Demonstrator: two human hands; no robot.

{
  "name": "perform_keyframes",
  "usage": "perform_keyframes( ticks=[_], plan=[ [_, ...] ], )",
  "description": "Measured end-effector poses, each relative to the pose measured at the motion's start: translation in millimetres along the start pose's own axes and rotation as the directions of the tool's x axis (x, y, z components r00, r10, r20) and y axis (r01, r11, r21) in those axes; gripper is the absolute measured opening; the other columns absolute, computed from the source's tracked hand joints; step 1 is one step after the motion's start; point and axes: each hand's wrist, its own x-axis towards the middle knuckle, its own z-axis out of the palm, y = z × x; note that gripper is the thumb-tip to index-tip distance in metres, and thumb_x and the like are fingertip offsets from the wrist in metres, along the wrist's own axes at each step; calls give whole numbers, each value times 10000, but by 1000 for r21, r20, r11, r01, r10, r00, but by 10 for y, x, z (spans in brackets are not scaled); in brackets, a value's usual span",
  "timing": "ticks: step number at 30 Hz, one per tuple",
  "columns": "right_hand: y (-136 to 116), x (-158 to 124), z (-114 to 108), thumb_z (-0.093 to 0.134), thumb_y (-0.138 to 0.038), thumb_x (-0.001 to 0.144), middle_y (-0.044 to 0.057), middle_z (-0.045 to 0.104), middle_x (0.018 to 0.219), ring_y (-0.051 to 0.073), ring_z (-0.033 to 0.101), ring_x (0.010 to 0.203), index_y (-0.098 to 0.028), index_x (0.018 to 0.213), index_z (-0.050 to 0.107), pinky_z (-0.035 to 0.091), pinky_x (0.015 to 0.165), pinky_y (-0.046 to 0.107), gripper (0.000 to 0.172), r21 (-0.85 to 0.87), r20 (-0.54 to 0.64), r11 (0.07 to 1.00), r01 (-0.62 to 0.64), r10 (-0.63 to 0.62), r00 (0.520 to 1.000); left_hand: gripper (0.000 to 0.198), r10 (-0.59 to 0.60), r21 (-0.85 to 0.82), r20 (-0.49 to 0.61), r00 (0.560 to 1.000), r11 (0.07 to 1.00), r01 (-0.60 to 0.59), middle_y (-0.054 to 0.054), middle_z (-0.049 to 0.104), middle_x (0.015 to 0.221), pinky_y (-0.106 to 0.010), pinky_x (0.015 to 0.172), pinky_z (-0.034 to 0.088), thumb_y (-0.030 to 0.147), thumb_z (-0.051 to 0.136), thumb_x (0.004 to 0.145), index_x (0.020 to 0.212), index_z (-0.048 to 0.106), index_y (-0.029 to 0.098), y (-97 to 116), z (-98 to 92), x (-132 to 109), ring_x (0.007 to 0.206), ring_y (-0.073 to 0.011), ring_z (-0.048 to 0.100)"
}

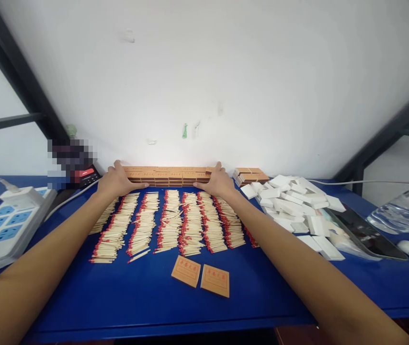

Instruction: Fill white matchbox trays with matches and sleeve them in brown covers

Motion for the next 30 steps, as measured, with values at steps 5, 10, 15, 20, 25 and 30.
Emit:
perform_keyframes(
  ticks=[5,10,15,20,25,30],
  plan=[
    [10,-21,-134,768,-700,829,344,531,1444,474,557,1269,-16,1586,366,484,985,564,1096,-91,-148,993,69,-82,986,1361,2,-21,23,1000,1000,-2,-335,588,1424,-502,1010,536,868,796,575,1563,321,62,-55,17,46,1272,-494,639],
    [-149,-49,-189,762,-397,936,203,646,1268,392,522,1225,-159,1191,680,442,976,505,359,-282,-302,847,451,-524,796,1354,15,-54,25,1000,998,-13,-318,600,1425,-477,1024,526,846,819,572,1566,313,76,-107,43,98,1276,-475,646],
    [-500,-23,-5,830,-465,890,195,671,1206,386,519,1203,-128,1184,649,441,958,485,482,-397,-165,690,605,-703,692,1373,7,-50,23,1000,999,-6,-331,573,1447,-504,1041,519,857,808,568,1576,307,71,-81,33,66,1297,-498,622],
    [-694,53,88,867,-391,864,207,652,1228,383,520,1200,-120,1198,601,446,962,483,506,-476,-126,652,590,-715,688,1342,14,-45,27,1000,999,-12,-339,555,1452,-523,1054,512,861,794,572,1557,333,74,-20,22,8,1291,-501,620],
    [-747,45,114,865,-413,865,208,649,1232,386,524,1195,-123,1212,585,454,973,491,532,-463,-123,666,584,-701,702,1331,9,-29,14,1000,1000,-8,-342,543,1457,-548,1060,508,885,761,581,1545,343,68,33,27,-30,1299,-509,606],
    [-872,47,218,842,-538,862,207,646,1217,389,524,1186,-119,1211,586,450,990,504,602,-427,-164,677,600,-710,684,1317,12,-25,4,1000,1000,-12,-344,549,1450,-543,1059,510,886,757,585,1533,347,69,35,25,-48,1303,-501,603]
  ],
)
